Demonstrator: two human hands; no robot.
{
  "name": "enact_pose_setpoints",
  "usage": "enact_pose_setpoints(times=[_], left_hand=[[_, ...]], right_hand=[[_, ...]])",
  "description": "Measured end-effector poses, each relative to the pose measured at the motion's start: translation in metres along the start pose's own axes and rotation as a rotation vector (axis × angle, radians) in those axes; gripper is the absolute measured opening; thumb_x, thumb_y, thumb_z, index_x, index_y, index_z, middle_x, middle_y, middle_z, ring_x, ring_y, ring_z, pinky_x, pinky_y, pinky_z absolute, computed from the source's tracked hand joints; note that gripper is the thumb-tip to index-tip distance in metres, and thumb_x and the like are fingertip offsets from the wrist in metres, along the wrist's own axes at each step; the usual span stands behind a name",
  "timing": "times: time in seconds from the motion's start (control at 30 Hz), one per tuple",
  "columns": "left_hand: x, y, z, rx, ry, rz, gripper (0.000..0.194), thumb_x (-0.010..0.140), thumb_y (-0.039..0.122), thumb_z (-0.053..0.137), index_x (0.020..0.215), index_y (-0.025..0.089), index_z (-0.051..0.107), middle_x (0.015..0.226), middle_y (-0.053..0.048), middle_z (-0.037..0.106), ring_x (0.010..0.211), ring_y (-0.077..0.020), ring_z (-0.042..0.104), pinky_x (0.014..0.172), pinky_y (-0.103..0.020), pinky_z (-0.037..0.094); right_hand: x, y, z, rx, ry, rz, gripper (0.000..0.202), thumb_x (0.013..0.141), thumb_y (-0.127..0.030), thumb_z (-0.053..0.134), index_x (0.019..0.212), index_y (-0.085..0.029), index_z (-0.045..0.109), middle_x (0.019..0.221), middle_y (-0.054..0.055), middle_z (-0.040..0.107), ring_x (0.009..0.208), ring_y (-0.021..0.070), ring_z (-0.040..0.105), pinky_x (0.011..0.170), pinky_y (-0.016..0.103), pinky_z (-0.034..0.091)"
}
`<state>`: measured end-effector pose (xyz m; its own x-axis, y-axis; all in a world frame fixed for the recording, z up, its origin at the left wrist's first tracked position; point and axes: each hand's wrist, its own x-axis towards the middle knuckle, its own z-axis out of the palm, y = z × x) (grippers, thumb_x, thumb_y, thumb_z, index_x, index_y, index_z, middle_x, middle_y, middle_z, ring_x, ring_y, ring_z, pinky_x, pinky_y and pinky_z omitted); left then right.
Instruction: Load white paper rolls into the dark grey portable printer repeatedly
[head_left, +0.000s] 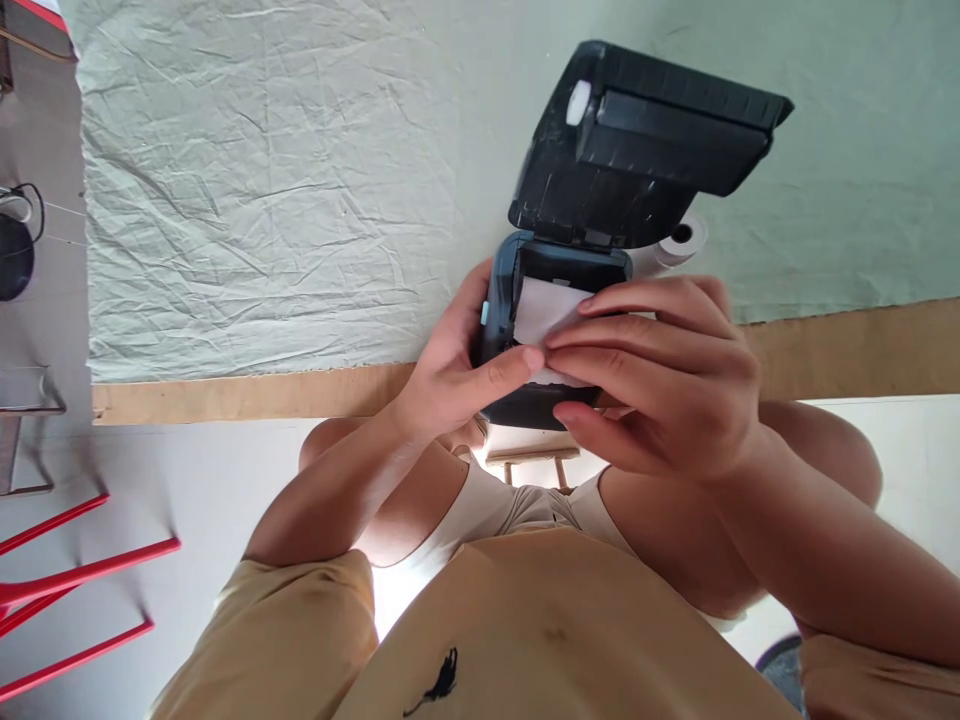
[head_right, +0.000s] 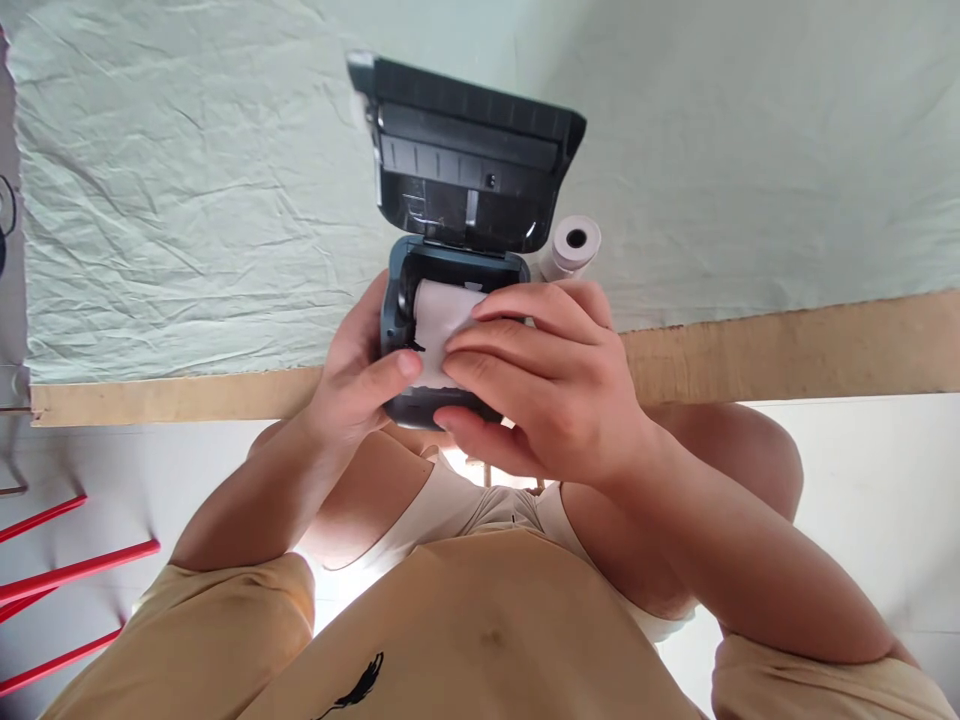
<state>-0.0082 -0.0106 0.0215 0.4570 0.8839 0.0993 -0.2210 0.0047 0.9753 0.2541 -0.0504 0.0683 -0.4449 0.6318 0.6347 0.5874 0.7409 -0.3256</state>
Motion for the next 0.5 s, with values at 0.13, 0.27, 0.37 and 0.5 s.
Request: enact_pose_setpoints(times=[0.13,0.27,0.37,0.5], left_hand=[[0.003,-0.002,0.001,0.009,0.053,-0.031,0.103,0.090,0.083,0.109,0.175,0.040,0.069,0.154,-0.008,0.089,0.137,-0.0372,0.088,0.114,-0.049,0.074],[0.009,-0.016,-0.010,0.025,0.072,-0.027,0.135,0.064,0.085,0.117,0.179,0.043,0.059,0.153,-0.010,0.081,0.144,-0.0449,0.085,0.105,-0.052,0.074],[0.010,-0.019,-0.015,0.071,0.064,-0.003,0.135,0.062,0.083,0.118,0.177,0.041,0.061,0.155,-0.010,0.079,0.146,-0.0459,0.083,0.105,-0.051,0.072],[0.010,-0.012,-0.009,0.058,0.007,0.011,0.115,0.088,0.078,0.106,0.183,0.039,0.053,0.157,-0.009,0.082,0.120,-0.0341,0.090,0.099,-0.046,0.072]], right_hand=[[0.003,0.002,0.001,0.007,0.114,-0.019,0.011,0.122,-0.032,0.072,0.127,-0.028,0.081,0.117,0.001,0.097,0.117,0.0241,0.092,0.097,0.044,0.071],[0.008,0.003,0.004,-0.087,0.395,0.185,0.027,0.110,-0.025,0.068,0.134,-0.032,0.077,0.125,0.008,0.088,0.118,0.0284,0.086,0.098,0.048,0.071],[0.006,0.008,0.000,-0.007,0.366,0.290,0.039,0.108,-0.035,0.071,0.147,-0.035,0.072,0.160,0.017,0.084,0.159,0.0430,0.080,0.092,0.054,0.070],[0.001,0.008,-0.010,0.068,0.080,0.406,0.034,0.106,-0.057,0.090,0.133,-0.039,0.081,0.150,0.015,0.091,0.157,0.0491,0.084,0.081,0.052,0.068]])
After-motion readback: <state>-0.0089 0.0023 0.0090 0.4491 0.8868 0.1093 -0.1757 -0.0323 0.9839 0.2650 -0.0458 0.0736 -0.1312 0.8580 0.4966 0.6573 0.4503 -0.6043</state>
